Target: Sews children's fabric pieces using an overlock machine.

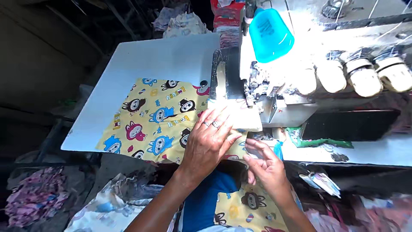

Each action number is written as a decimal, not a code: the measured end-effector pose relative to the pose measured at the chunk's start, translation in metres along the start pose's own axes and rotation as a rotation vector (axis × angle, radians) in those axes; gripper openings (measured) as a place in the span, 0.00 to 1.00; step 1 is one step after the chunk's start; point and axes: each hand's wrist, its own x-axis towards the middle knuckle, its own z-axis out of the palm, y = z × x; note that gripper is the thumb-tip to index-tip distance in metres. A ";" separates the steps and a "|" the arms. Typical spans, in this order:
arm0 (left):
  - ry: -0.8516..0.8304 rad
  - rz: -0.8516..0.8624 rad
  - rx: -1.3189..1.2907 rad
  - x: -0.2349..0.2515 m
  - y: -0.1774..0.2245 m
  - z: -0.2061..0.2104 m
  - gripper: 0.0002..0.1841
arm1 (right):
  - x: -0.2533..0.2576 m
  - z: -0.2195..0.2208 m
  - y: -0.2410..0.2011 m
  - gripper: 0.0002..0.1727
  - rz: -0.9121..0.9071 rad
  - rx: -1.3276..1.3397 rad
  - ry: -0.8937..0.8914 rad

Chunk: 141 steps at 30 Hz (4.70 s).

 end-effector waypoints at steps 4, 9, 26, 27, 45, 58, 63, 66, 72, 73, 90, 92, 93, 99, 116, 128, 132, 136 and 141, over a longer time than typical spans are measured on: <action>-0.021 -0.008 -0.003 0.005 -0.001 0.000 0.25 | -0.005 -0.004 0.002 0.12 -0.029 -0.100 -0.029; -0.094 -0.039 -0.078 0.001 0.005 -0.014 0.26 | -0.035 -0.022 0.012 0.11 -0.033 -0.403 -0.058; -0.488 -0.249 -0.349 -0.255 0.055 0.038 0.09 | -0.146 -0.024 0.052 0.14 0.044 -0.921 -0.465; -0.435 -0.282 -0.331 -0.254 0.057 0.037 0.08 | -0.142 -0.017 0.054 0.15 0.003 -0.955 -0.511; -0.262 -0.875 -0.994 -0.250 0.090 0.021 0.19 | -0.139 0.000 0.058 0.12 -0.002 -0.836 -0.481; -0.709 -0.861 -1.022 -0.274 0.079 -0.016 0.19 | -0.138 -0.088 0.033 0.16 0.287 -0.686 0.130; -0.905 -0.937 -0.946 -0.263 0.076 -0.016 0.18 | -0.145 -0.138 0.015 0.16 0.145 -1.281 0.191; -0.987 -0.803 -0.818 -0.249 0.075 -0.012 0.18 | -0.139 -0.118 0.017 0.15 0.054 -1.327 0.026; -1.019 -0.677 -0.732 -0.241 0.076 -0.014 0.18 | -0.107 -0.041 0.052 0.23 -0.030 -1.293 -0.329; -1.015 -0.673 -0.730 -0.242 0.077 -0.014 0.18 | -0.100 -0.030 0.061 0.24 -0.027 -1.325 -0.359; -1.019 -0.651 -0.765 -0.251 0.067 -0.007 0.18 | -0.126 -0.147 0.052 0.13 0.367 -1.300 0.279; -0.981 -0.591 -0.736 -0.252 0.055 -0.010 0.19 | -0.145 -0.169 0.036 0.13 0.442 -1.374 0.422; -0.924 -0.566 -0.694 -0.252 0.048 -0.012 0.19 | -0.154 -0.179 0.026 0.13 0.422 -1.389 0.478; -0.530 -0.434 -0.585 -0.211 0.019 -0.023 0.26 | -0.166 -0.184 -0.054 0.16 0.194 -1.183 0.604; -0.333 -0.192 -1.323 -0.124 0.128 0.026 0.13 | -0.101 -0.066 -0.119 0.13 -0.452 -0.815 0.245; 0.007 -0.341 -0.235 -0.081 -0.012 -0.129 0.24 | -0.047 -0.046 -0.087 0.07 -0.302 -0.286 0.113; -0.016 -0.207 0.064 -0.002 -0.059 -0.132 0.21 | 0.007 -0.021 -0.091 0.06 -0.307 -0.371 0.138; -0.132 -0.192 -0.011 0.055 -0.062 -0.102 0.18 | 0.050 -0.003 -0.089 0.06 -0.338 -0.452 0.085; -0.207 0.057 -0.325 0.075 -0.025 -0.052 0.21 | 0.058 0.000 -0.090 0.07 -0.294 -0.451 0.031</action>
